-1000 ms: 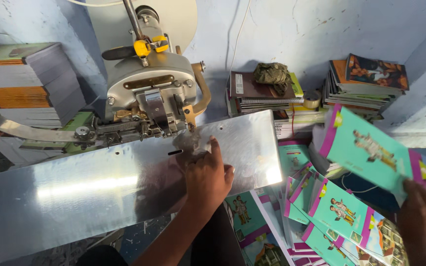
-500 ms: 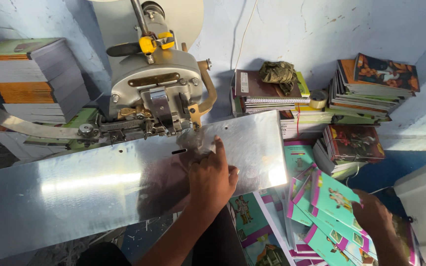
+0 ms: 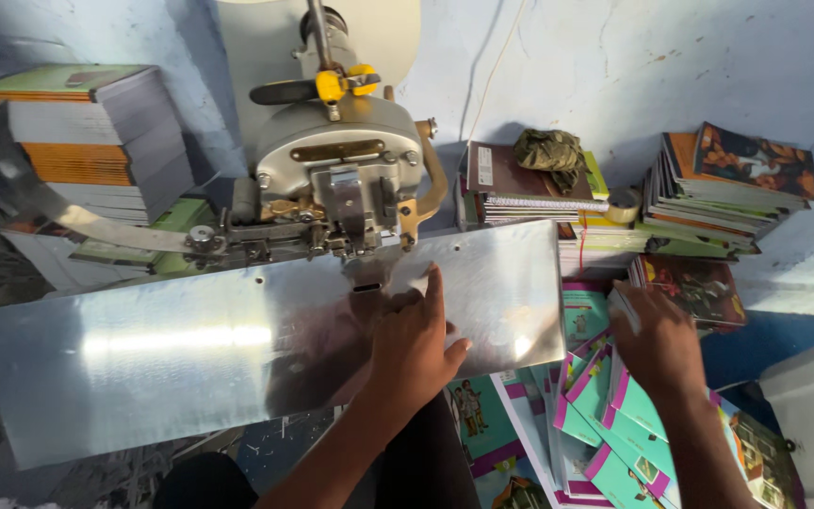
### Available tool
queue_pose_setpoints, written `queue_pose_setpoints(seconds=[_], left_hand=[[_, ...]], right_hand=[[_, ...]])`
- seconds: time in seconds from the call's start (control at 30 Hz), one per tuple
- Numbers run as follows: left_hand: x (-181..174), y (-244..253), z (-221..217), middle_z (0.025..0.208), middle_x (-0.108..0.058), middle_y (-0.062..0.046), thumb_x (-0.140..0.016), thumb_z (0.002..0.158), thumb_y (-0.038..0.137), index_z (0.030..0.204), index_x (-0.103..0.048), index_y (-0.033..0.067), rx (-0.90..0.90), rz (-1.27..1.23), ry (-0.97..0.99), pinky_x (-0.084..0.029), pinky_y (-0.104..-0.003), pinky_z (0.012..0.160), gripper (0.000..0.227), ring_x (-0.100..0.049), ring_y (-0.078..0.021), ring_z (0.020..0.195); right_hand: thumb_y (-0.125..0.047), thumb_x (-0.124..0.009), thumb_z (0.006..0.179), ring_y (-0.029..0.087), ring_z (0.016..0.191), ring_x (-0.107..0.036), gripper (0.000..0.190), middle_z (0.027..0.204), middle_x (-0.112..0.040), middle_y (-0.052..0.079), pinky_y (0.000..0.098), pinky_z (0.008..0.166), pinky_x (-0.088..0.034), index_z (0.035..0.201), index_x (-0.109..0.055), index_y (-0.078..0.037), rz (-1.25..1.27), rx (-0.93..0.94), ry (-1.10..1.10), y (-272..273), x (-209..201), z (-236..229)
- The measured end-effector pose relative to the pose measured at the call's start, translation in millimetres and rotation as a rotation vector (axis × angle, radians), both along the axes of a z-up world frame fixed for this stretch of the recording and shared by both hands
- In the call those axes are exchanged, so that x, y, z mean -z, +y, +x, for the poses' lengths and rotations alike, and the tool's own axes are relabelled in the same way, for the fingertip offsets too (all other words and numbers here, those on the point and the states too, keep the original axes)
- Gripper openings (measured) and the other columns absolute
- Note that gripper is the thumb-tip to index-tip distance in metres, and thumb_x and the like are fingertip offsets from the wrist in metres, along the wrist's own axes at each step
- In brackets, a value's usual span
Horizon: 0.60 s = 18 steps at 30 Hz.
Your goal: The person repeatedly picks up a book, opens it, places it on a sewing machine, and sews the spine. The person then removes the book and places it on a growing stack of finished books. This process is repeated multiple times.
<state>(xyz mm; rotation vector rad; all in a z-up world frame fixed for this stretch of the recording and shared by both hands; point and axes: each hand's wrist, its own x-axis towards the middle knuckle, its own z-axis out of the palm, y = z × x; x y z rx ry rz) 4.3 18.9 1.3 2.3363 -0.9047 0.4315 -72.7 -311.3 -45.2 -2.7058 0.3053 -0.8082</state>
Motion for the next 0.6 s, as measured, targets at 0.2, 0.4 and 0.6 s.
queue_pose_setpoints(seconds=[0.2,0.4,0.6], left_hand=[[-4,41,3,0.096,-0.069,-0.011,-0.079,0.075,0.016,0.131,-0.056,0.0010,0.027,-0.187,0.011,-0.052,-0.045,0.084,0.063,-0.069,-0.0322,0.089],[-10,92,-1,0.099,-0.067,-0.009,-0.070,0.078,0.006,0.096,-0.059,0.0081,-0.135,-0.255,0.050,-0.054,-0.045,0.081,0.022,-0.067,-0.0334,0.094],[-18,145,-7,0.103,-0.066,-0.012,-0.064,0.088,0.005,0.106,-0.058,0.0068,-0.215,-0.370,0.191,-0.056,-0.043,0.081,0.019,-0.069,-0.0319,0.096]], right_hand=[[-0.012,-0.069,0.088,0.037,0.110,-0.066,0.035,0.119,-0.070,0.017,0.0460,0.098,-0.052,0.122,-0.069,-0.006,-0.092,-0.262,-0.213,93,-53,26],[-0.010,-0.072,0.084,0.036,0.109,-0.065,0.035,0.118,-0.071,0.015,0.0454,0.094,-0.052,0.119,-0.071,-0.005,-0.127,-0.501,-0.283,176,-76,54],[-0.011,-0.072,0.090,0.034,0.113,-0.064,0.031,0.118,-0.070,0.014,0.0441,0.097,-0.053,0.121,-0.071,-0.005,0.010,-0.695,-0.304,264,-80,70]])
